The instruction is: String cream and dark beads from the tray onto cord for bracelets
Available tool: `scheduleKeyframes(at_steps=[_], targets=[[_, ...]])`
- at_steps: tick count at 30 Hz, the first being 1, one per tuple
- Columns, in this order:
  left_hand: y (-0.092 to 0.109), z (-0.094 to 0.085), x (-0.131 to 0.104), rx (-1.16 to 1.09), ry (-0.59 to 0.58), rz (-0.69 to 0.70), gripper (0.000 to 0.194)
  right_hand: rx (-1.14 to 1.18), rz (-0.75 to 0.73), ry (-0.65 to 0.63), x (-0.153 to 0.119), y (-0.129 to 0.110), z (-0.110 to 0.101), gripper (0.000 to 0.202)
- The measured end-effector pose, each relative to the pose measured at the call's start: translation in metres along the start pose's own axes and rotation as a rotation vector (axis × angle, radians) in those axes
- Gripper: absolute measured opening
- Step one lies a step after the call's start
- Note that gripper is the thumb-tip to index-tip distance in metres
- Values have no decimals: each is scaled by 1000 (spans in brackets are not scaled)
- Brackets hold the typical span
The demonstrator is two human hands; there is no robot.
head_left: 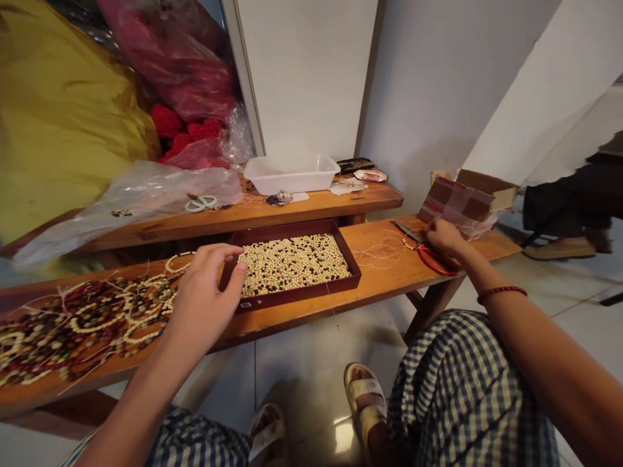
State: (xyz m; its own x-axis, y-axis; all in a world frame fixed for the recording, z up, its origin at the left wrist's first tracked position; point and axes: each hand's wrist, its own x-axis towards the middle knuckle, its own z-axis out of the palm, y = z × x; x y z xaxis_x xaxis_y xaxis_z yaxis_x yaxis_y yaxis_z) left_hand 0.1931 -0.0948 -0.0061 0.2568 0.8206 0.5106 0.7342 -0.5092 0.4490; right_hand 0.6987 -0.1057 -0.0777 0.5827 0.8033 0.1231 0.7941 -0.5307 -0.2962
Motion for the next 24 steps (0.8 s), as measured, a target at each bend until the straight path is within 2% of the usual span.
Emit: scheduleKeyframes(at_steps=[3, 6, 10, 17, 24], targets=[[-3, 1, 0, -9, -8, -9, 27, -43, -3, 25, -4, 1, -8, 32], [-5, 2, 0, -13, -15, -14, 28, -57, -91, 41, -12, 3, -20, 32], [-5, 2, 0, -11, -48, -4, 29, -107, -200, -13, -20, 7, -29, 28], [-1, 3, 0, -26, -52, 24, 28, -156, -366, -98, -21, 10, -28, 21], [-1, 2, 0, -29, -41, 28, 29, -183, -448, 5, -24, 3, -22, 18]])
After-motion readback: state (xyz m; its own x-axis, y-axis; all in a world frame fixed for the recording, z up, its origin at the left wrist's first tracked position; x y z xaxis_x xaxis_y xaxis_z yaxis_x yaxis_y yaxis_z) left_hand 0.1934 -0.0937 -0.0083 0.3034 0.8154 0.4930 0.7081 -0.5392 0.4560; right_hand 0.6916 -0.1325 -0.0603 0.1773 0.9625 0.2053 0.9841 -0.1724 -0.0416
